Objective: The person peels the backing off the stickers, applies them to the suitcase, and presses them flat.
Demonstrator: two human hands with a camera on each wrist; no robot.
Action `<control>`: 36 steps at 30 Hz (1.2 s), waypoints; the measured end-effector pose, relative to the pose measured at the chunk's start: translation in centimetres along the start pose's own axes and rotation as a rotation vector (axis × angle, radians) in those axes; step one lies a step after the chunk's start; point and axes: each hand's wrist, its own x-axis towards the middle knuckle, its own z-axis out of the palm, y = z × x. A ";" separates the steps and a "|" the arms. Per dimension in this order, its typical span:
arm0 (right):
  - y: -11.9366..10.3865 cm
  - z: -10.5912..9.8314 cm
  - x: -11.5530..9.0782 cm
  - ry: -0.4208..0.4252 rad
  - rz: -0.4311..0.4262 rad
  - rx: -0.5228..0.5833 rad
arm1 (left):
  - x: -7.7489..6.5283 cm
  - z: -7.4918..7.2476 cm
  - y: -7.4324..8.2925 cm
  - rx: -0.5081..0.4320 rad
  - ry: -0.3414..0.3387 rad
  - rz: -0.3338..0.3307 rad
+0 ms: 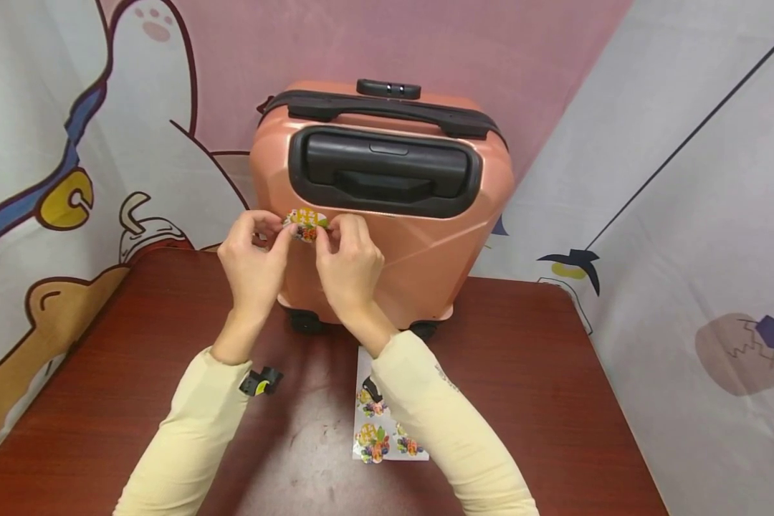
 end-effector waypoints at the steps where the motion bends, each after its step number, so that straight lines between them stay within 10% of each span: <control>1: 0.1 0.0 0.0 0.002 0.001 0.004 | 0.0 0.0 0.0 -0.002 0.001 -0.002; 18: 1.2 -1.0 -0.3 -0.010 0.009 0.043 | 0.2 -1.0 -0.9 -0.002 -0.015 -0.027; 25: 1.9 -1.6 -0.8 -0.052 0.027 0.123 | 0.3 -1.9 -1.2 -0.156 -0.206 -0.006; 36: -0.8 -3.5 -0.6 -0.397 0.249 0.543 | 0.2 -2.2 -1.8 -0.250 -0.362 -0.034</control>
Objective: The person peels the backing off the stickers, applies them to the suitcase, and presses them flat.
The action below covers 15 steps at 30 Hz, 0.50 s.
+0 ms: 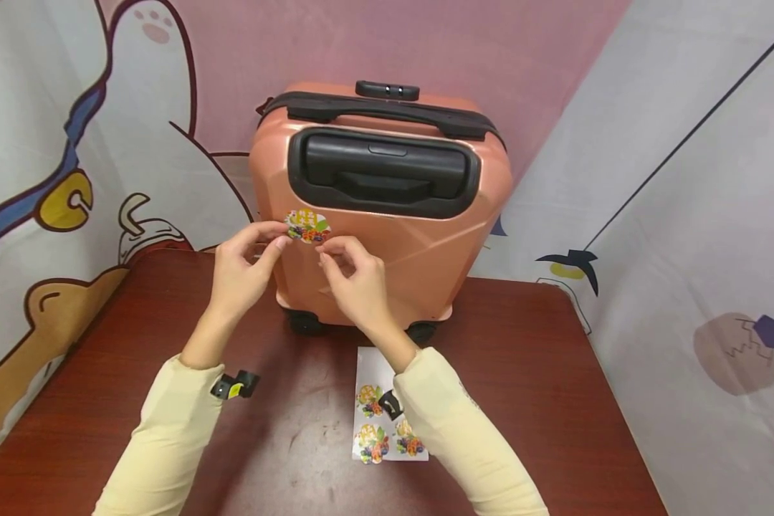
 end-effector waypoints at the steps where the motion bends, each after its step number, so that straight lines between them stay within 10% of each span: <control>1: 0.0 0.0 0.0 -0.026 0.014 0.029 | 0.0 0.0 0.0 -0.003 -0.002 0.003; 15: 0.6 0.3 2.6 -0.140 -0.117 0.139 | 0.2 -0.4 1.7 -0.019 -0.019 0.013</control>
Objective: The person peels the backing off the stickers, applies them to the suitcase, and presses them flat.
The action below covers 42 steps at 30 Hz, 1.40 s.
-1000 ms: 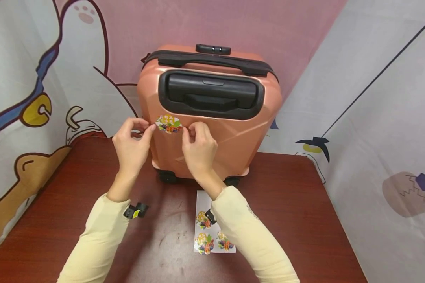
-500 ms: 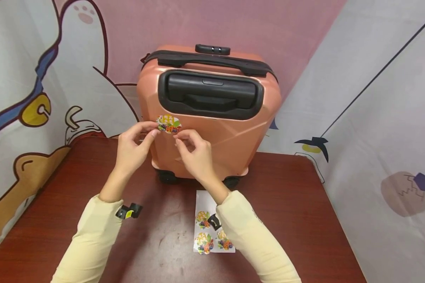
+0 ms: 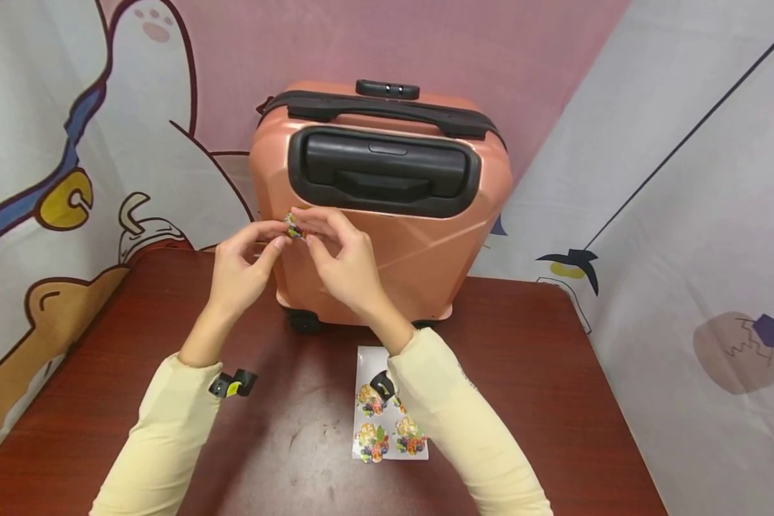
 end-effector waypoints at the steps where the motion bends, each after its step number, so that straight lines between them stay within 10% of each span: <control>1: -0.1 0.0 0.2 -0.009 -0.019 0.002 | 0.0 -0.1 0.5 0.006 -0.002 -0.002; 5: -0.2 0.1 0.6 -0.028 -0.019 -0.002 | 0.1 -0.2 1.7 0.026 -0.006 -0.012; 15: -0.5 0.4 -2.0 -0.056 0.158 -0.064 | -0.2 0.3 -2.0 0.001 0.003 0.002; 28: -0.3 -0.1 0.1 -0.013 0.022 -0.027 | -0.2 0.2 -2.1 -0.001 0.003 0.021; 38: -0.4 0.6 -2.1 -0.049 0.181 -0.055 | -0.2 0.2 -1.9 0.020 -0.019 -0.013; 42: 0.9 0.3 -1.8 -0.046 0.123 -0.055 | -0.2 0.0 -1.4 0.018 -0.021 -0.013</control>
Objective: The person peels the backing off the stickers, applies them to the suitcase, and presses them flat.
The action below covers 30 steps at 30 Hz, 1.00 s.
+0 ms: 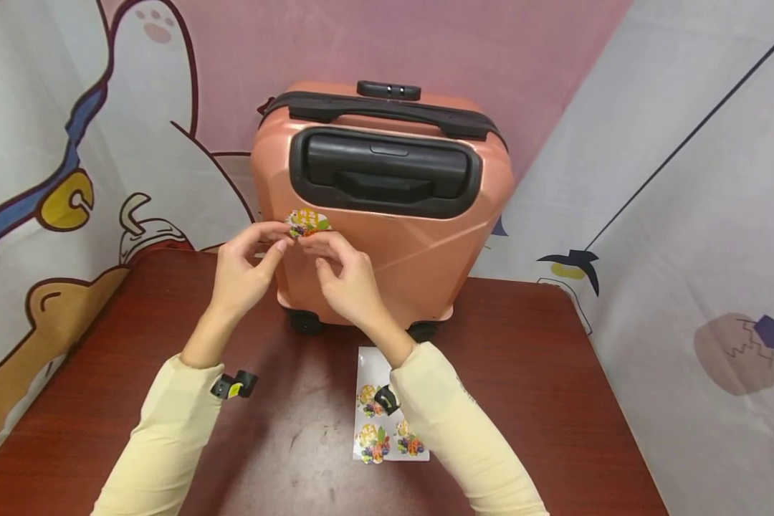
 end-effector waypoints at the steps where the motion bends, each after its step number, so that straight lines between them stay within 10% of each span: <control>1: 0.1 -0.1 0.3 0.007 -0.027 0.001 | 0.0 -0.1 0.6 -0.002 -0.001 -0.002; 6: -0.9 -0.6 1.5 0.042 -0.107 0.031 | 0.2 -0.5 3.5 -0.009 -0.009 -0.017; 17: -1.5 -0.4 -0.3 0.032 0.002 0.032 | 0.1 -0.5 3.4 0.001 -0.006 -0.018; 30: -1.1 -1.7 1.3 0.108 -0.126 0.080 | 0.1 -0.5 3.2 -0.008 -0.007 0.002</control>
